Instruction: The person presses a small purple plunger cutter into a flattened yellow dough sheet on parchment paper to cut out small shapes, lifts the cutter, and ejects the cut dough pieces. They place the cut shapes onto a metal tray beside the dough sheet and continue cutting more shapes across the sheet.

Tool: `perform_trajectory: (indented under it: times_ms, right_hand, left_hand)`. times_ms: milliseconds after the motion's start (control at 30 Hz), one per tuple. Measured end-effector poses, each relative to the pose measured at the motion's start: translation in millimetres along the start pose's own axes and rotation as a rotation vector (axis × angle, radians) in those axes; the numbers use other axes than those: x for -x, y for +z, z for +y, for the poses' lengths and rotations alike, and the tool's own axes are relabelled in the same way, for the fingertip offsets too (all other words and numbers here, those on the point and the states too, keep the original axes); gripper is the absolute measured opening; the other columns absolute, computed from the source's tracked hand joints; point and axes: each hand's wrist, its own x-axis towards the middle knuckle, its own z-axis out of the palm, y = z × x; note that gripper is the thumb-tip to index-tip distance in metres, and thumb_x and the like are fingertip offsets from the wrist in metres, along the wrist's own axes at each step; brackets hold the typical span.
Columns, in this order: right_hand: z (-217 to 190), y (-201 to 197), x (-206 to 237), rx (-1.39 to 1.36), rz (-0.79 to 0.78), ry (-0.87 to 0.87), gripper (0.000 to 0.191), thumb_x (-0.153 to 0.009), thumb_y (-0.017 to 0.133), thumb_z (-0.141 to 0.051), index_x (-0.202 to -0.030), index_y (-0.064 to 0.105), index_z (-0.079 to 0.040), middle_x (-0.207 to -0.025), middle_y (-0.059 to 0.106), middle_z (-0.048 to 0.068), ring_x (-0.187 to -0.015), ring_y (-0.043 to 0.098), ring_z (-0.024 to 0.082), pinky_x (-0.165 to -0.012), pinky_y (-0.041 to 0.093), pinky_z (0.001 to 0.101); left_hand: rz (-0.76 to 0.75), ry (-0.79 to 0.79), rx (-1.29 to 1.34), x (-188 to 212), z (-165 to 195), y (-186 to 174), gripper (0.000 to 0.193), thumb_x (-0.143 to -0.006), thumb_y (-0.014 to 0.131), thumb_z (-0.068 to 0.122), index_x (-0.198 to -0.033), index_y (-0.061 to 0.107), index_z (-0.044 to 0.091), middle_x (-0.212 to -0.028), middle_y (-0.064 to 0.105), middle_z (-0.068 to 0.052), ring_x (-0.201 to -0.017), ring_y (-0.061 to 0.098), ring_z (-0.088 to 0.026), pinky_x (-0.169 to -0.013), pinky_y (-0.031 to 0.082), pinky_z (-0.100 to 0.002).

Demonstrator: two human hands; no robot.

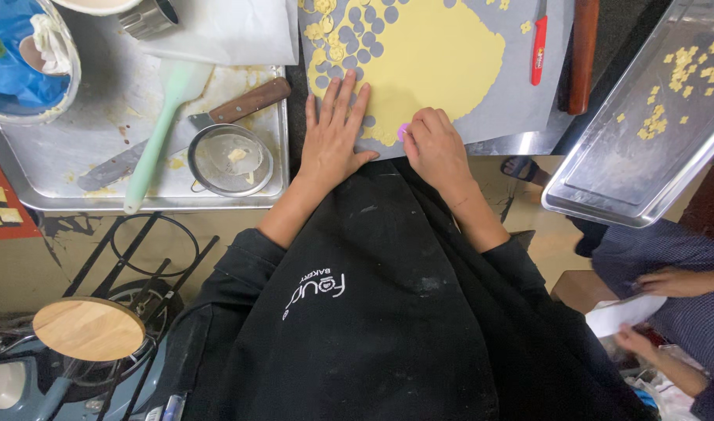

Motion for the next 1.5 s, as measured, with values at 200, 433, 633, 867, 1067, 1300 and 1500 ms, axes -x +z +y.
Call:
perform_trajectory:
  times_ms: [200, 433, 633, 867, 1067, 1300, 1500]
  right_hand:
    - [1, 1, -8, 0.045, -0.033, 0.015, 0.012, -0.087, 0.073, -0.008, -0.088, 0.064, -0.002, -0.092, 0.058, 0.012, -0.088, 0.059, 0.032, -0.078, 0.05, 0.0416]
    - [8, 4, -11, 0.06, -0.078, -0.02, 0.009, -0.09, 0.07, -0.007, -0.088, 0.063, -0.002, -0.088, 0.057, 0.012, -0.087, 0.058, 0.031, -0.079, 0.05, 0.0414]
    - [7, 9, -17, 0.157, -0.132, 0.008, 0.011, -0.089, 0.07, -0.012, -0.086, 0.064, -0.003, -0.086, 0.058, 0.012, -0.086, 0.059, 0.031, -0.079, 0.049, 0.0417]
    - [1, 16, -24, 0.224, -0.208, 0.017, 0.011, -0.081, 0.061, -0.002, -0.09, 0.061, -0.006, -0.09, 0.059, 0.01, -0.09, 0.059, 0.031, -0.082, 0.049, 0.0424]
    - [-5, 17, -29, 0.178, -0.19, 0.078, 0.01, -0.081, 0.059, -0.002, -0.089, 0.059, -0.007, -0.088, 0.058, 0.011, -0.09, 0.058, 0.031, -0.079, 0.047, 0.0439]
    - [-13, 17, -22, 0.235, -0.15, 0.065, 0.008, -0.081, 0.059, -0.004, -0.088, 0.058, -0.007, -0.088, 0.057, 0.011, -0.09, 0.058, 0.031, -0.08, 0.046, 0.0437]
    - [-12, 12, 1, 0.251, -0.199, 0.064, 0.005, -0.083, 0.061, -0.007, -0.089, 0.061, -0.007, -0.088, 0.059, 0.011, -0.09, 0.059, 0.031, -0.082, 0.046, 0.0438]
  left_hand:
    - [-0.026, 0.0, 0.0, -5, -6, -2, 0.123, -0.059, 0.094, 0.043, -0.159, 0.029, 0.012, -0.166, 0.02, -0.015, -0.152, 0.023, -0.037, -0.118, 0.024, -0.066]
    - [-0.059, 0.095, -0.035, -11, -9, -5, 0.109, -0.065, 0.091, 0.043, -0.157, 0.036, 0.026, -0.166, 0.02, -0.014, -0.152, 0.022, -0.038, -0.117, 0.026, -0.066]
    - [-0.09, 0.087, -0.037, -16, -11, -8, 0.106, -0.065, 0.09, 0.041, -0.157, 0.039, 0.027, -0.166, 0.019, -0.013, -0.151, 0.023, -0.038, -0.118, 0.026, -0.066]
    - [-0.142, 0.225, -0.124, -27, -12, -12, 0.098, -0.069, 0.088, 0.034, -0.156, 0.043, 0.027, -0.168, 0.021, -0.009, -0.154, 0.022, -0.032, -0.12, 0.024, -0.061]
    - [-0.171, 0.224, -0.131, -34, -10, -24, 0.095, -0.066, 0.087, 0.036, -0.151, 0.048, 0.026, -0.167, 0.021, -0.008, -0.154, 0.02, -0.031, -0.12, 0.023, -0.062]
    - [-0.18, 0.211, -0.129, -28, -6, -29, 0.096, -0.066, 0.087, 0.037, -0.153, 0.046, 0.029, -0.167, 0.02, -0.009, -0.152, 0.021, -0.03, -0.12, 0.02, -0.064]
    - [-0.157, 0.222, -0.088, -8, 5, -21, 0.097, -0.063, 0.088, 0.038, -0.151, 0.047, 0.031, -0.167, 0.019, -0.009, -0.153, 0.02, -0.031, -0.119, 0.019, -0.065]
